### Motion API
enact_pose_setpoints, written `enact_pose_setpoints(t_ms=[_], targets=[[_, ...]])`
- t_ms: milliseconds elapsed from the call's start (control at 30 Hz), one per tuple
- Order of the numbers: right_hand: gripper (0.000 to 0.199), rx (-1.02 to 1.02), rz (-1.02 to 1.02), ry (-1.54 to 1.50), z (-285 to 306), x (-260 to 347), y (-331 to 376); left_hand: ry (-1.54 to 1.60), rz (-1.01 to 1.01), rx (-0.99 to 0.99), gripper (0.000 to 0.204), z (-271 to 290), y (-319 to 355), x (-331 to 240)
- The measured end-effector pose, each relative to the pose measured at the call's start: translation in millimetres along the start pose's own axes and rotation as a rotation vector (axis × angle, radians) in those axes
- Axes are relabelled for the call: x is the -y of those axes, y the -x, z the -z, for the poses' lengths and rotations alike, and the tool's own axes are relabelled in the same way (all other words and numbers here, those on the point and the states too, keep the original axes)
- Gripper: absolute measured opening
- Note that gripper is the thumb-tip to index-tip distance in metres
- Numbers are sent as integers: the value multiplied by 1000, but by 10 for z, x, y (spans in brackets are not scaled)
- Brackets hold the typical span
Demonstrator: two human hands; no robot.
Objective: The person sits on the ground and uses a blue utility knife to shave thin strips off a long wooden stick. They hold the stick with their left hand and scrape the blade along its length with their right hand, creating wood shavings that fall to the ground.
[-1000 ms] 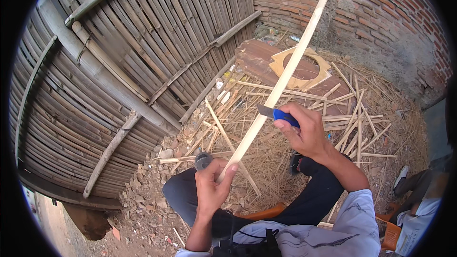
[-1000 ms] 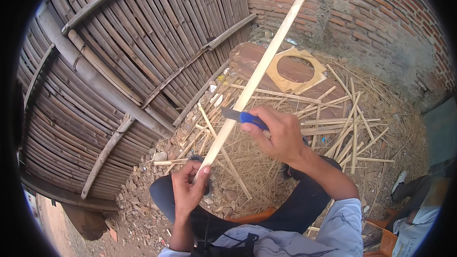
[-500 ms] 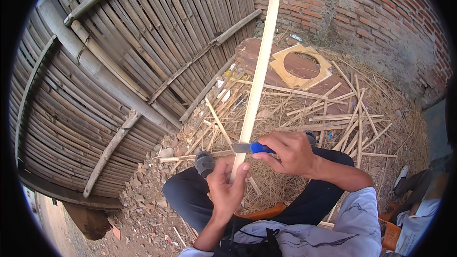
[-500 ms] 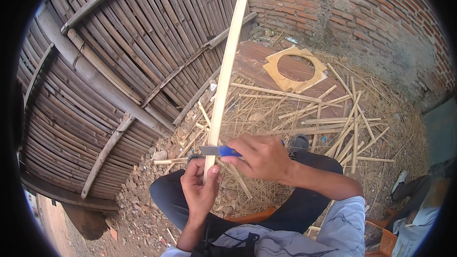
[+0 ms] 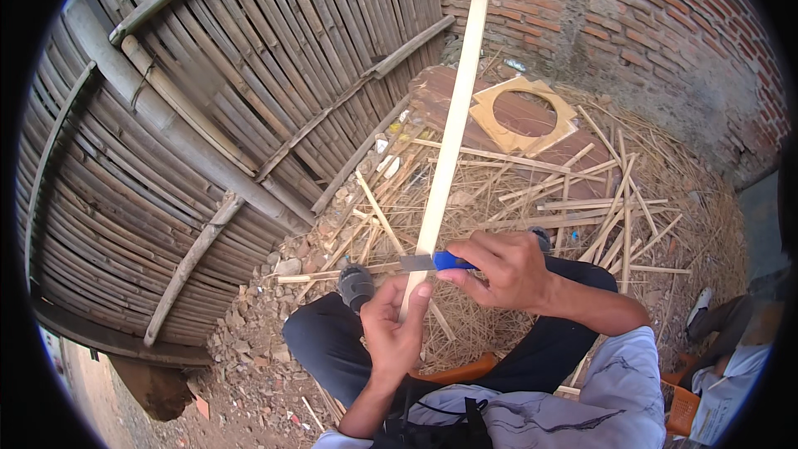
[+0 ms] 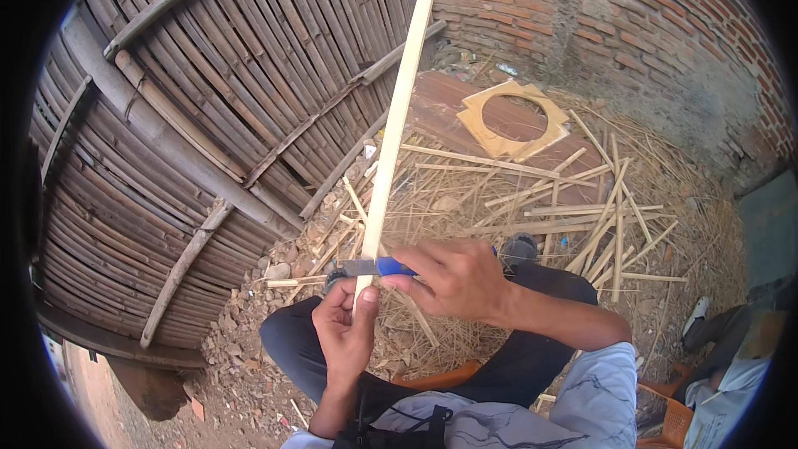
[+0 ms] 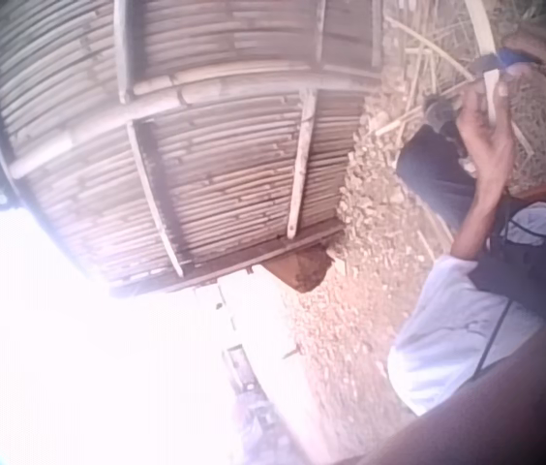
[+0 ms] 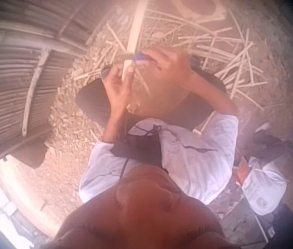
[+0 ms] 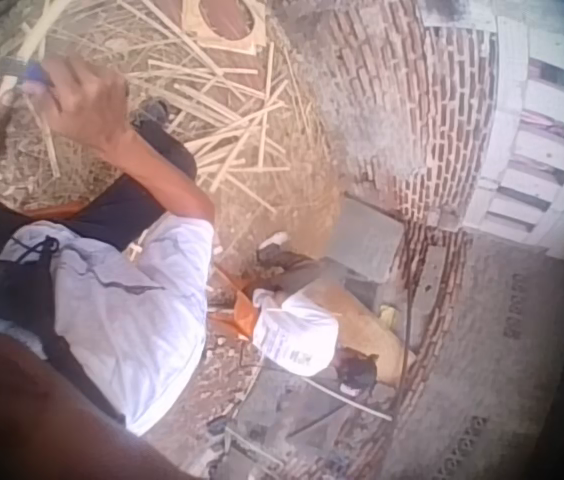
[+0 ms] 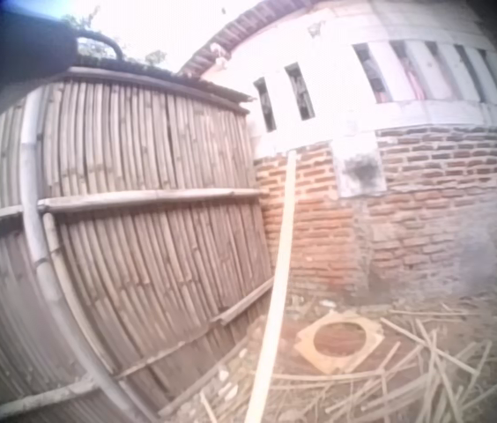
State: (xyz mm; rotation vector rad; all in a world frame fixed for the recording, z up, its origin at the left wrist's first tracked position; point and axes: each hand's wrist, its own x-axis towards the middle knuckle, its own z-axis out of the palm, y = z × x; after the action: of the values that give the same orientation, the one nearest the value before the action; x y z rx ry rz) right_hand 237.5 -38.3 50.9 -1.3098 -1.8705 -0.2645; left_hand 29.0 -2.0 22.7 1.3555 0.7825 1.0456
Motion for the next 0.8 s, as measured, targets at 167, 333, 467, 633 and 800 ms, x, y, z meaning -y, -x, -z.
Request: enact_pose_setpoints(t_ms=[167, 333, 467, 633, 800], targets=[[31, -19, 9, 39, 48, -36, -39, -4, 22, 9, 18, 50, -2, -56], [32, 0, 8, 42, 70, -47, -72, -21, 69, 4, 17, 66, 15, -127], [30, 9, 11, 69, 52, -81, -26, -28, 89, 8, 16, 80, 19, -144], [31, -323, -322, 126, 317, -743, -238, -93, 121, 34, 16, 331, 248, 56], [28, -200, -351, 121, 307, -963, -139, -113, 189, 48, 14, 512, 310, 246]])
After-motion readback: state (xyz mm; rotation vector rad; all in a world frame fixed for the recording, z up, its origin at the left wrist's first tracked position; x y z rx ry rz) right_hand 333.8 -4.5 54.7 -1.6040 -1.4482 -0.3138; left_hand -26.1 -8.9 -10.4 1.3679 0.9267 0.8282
